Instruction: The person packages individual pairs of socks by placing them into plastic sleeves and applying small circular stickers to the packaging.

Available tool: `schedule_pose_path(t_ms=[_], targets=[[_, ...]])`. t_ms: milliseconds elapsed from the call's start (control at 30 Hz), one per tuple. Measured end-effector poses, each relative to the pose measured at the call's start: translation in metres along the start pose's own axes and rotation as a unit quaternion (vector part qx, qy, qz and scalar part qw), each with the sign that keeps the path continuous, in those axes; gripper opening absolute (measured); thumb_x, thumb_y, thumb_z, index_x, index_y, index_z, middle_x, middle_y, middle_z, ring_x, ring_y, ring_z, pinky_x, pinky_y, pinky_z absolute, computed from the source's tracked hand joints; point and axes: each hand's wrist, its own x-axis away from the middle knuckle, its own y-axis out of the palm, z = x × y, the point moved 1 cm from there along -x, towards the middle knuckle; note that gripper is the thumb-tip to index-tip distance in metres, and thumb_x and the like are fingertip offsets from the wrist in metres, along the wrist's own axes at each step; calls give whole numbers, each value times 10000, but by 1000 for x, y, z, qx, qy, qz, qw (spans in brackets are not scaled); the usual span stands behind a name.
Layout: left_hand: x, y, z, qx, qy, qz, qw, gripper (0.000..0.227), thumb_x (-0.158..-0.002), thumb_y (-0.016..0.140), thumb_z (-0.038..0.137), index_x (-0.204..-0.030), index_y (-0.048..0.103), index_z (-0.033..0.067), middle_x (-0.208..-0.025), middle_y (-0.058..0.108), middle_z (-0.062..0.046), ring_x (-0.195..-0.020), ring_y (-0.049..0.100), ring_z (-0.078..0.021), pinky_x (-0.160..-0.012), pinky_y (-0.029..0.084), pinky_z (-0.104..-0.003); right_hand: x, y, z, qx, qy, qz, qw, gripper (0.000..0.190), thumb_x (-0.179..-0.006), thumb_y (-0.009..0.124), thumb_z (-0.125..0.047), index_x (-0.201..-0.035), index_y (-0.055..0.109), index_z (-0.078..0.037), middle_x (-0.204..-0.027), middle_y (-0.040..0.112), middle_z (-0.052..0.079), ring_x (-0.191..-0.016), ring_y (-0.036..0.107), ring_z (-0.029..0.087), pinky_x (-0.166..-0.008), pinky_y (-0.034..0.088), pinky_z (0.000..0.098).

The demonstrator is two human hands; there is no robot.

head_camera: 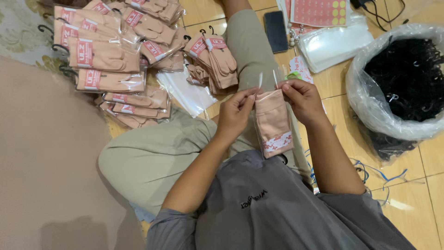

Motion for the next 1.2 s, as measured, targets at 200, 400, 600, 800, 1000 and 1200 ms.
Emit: schedule_pose_path(t_ms=[200, 400, 600, 800, 1000, 1200], targets=[[22, 11, 3, -113, 192, 2, 975, 298, -949, 635, 30, -803, 761, 257, -1140, 793, 7, -926, 761, -140, -841, 493, -218, 6, -14, 7, -102, -155, 3, 983, 180, -821, 636, 121, -734, 543, -7, -858, 701, 281, -899, 760, 361, -684, 483, 229], [21, 21, 20, -227, 69, -114, 965, 525, -891, 696, 191, -1381, 508, 218, -966, 799, -60, -854, 766, -293, -730, 567, -372, 16, -30, -23, 58, -156, -136, 977, 174, -916, 648, 61, -764, 626, -19, -1039, 735, 284, -922, 691, 251, -825, 512, 325], [4, -16, 1, -247, -53, -131, 959, 400, -877, 692, 129, -1258, 700, 249, -1145, 758, -129, -1077, 718, -364, -892, 575, -427, 26, -163, 80, 545, 180, 59, 817, 227, -995, 769, -306, -1182, 775, -178, -1041, 752, 189, -1032, 704, 454, -854, 516, 564], [7, -19, -51, -253, -79, -169, 949, 457, -826, 770, 213, -1271, 741, 311, -1094, 745, -100, -974, 720, -260, -878, 561, -354, 46, -173, 137, 262, -11, 221, 939, 27, -912, 663, 34, -926, 656, 56, -1093, 510, 135, -806, 690, 301, -730, 639, 357], [13, -19, -58, -229, -54, -164, 958, 468, -837, 772, 197, -1296, 719, 273, -1166, 738, -168, -1147, 681, -364, -993, 537, -437, 61, -225, 153, 577, 208, 115, 782, 249, -949, 741, -429, -946, 797, -186, -745, 727, 25, -875, 732, 347, -762, 557, 498], [22, 5, -38, -160, 29, -168, 972, 591, -779, 842, 180, -1347, 692, 244, -1081, 726, -194, -1088, 693, -405, -952, 546, -457, 49, -14, -40, 265, 3, -80, 961, 481, -887, 760, 70, -1350, 687, -37, -778, 700, 139, -605, 624, 164, -615, 530, 301]])
